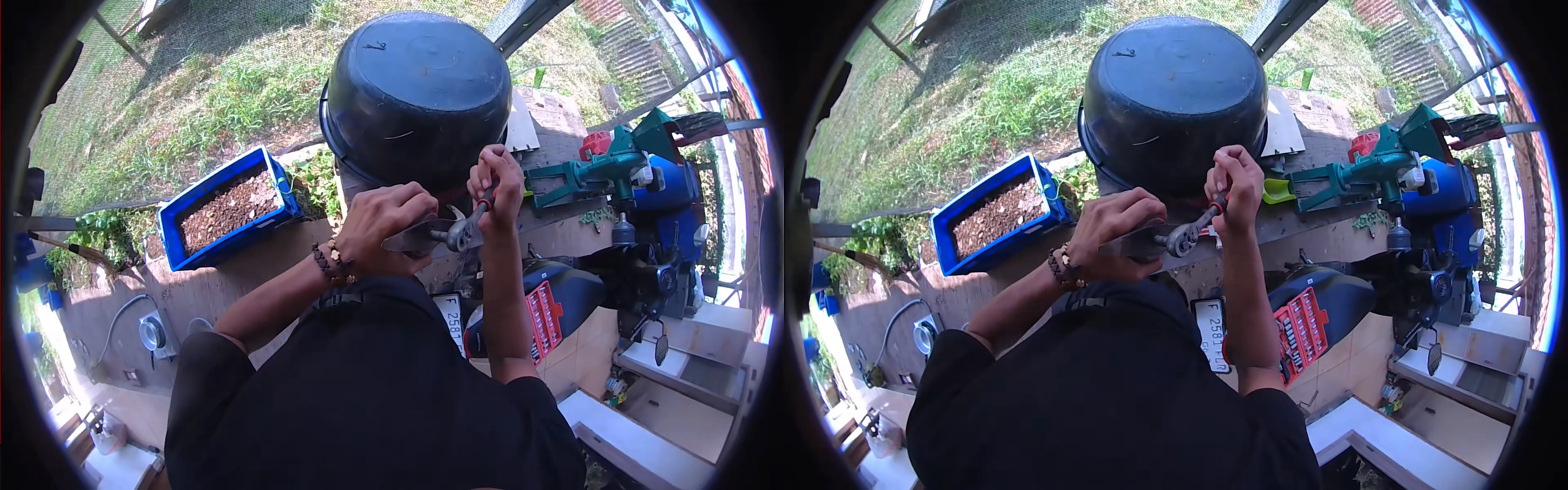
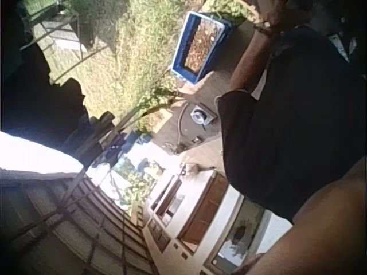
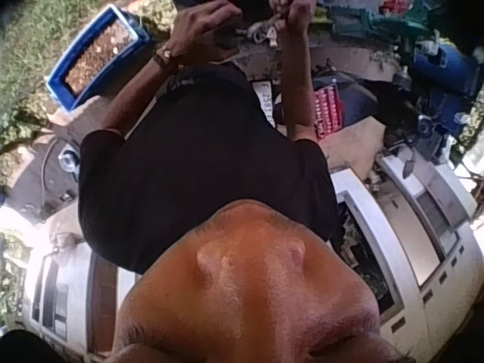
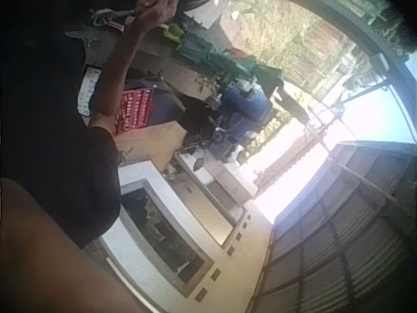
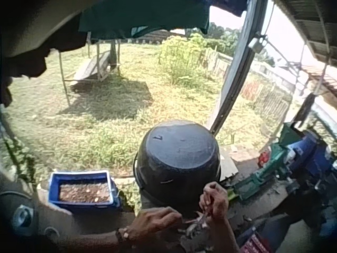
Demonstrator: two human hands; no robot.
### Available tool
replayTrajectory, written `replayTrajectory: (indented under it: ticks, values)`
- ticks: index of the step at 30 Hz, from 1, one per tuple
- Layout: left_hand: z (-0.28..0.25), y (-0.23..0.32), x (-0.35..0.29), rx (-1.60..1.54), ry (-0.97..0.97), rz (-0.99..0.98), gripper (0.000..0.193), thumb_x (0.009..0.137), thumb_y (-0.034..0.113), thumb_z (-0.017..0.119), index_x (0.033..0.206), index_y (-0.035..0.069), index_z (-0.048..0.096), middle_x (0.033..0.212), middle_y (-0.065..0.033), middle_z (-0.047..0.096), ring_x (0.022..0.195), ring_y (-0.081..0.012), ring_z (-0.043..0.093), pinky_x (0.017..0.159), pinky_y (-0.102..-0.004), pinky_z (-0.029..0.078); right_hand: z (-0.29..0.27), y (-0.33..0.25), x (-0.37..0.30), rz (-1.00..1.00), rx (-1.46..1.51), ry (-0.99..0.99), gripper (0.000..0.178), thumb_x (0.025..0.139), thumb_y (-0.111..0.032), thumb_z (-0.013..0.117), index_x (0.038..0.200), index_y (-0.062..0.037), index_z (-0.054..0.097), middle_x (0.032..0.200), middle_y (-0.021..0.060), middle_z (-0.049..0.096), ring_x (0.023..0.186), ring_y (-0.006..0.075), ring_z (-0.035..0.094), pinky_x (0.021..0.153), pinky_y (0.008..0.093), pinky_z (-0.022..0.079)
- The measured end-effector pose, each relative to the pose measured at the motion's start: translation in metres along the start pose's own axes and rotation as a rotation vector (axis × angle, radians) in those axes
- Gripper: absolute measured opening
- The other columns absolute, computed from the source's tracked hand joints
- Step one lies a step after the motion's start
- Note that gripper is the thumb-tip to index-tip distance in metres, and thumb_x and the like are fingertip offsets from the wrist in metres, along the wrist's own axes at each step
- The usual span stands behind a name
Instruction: The person is using a wrench and hammer to disassemble and repair a trimmer head for a brush cutter.
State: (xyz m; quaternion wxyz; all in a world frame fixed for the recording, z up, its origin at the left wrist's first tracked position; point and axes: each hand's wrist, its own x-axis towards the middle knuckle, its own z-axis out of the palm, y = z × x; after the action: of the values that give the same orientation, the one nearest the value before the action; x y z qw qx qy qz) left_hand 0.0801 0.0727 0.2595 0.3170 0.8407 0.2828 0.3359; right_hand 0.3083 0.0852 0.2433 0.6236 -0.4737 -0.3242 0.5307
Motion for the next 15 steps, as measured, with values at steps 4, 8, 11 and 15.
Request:
replayTrajectory:
  ticks: [4,8,11,15]
  values:
    - [0.004,-0.001,-0.001,-0.006,-0.021,0.006,0.050,0.058,0.023,0.081,0.102,0.010,0.059,0.097,-0.0064,0.062,0.086,-0.0289,0.066,0.071,-0.0404,0.053,0.024,-0.030,0.030,0.045,-0.197,-0.225,0.051,0.104,-0.045,0.039,0.091,0.0004,0.060,0.057,-0.0026,0.037,0.050,0.0063,0.040,0.049,0.0215,0.032]
    - [0.006,0.000,0.003,0.019,0.001,0.105,0.049,0.060,0.020,0.080,0.104,0.011,0.062,0.096,-0.0070,0.065,0.078,-0.0283,0.068,0.066,-0.0374,0.055,0.075,-0.067,0.039,0.047,-0.302,-0.493,0.063,0.104,-0.056,0.030,0.093,-0.0017,0.060,0.059,-0.0046,0.032,0.052,0.0054,0.035,0.052,0.0223,0.027]
    - [0.013,-0.006,0.006,0.037,-0.017,0.108,0.057,0.059,0.025,0.082,0.107,0.009,0.056,0.093,-0.0080,0.058,0.087,-0.0297,0.064,0.075,-0.0415,0.052,0.110,-0.081,0.033,-0.081,-0.554,-0.654,0.068,0.103,-0.063,0.026,0.093,-0.0037,0.059,0.060,-0.0036,0.030,0.052,0.0078,0.033,0.052,0.0264,0.027]
    - [0.026,-0.009,0.013,0.092,0.006,0.098,0.056,0.059,0.024,0.082,0.106,0.009,0.057,0.094,-0.0083,0.058,0.087,-0.0293,0.064,0.074,-0.0403,0.052,0.142,-0.090,0.001,-0.428,-0.960,-0.725,0.074,0.099,-0.070,0.028,0.094,-0.0016,0.057,0.063,0.0068,0.045,0.058,0.0186,0.049,0.060,0.0369,0.037]
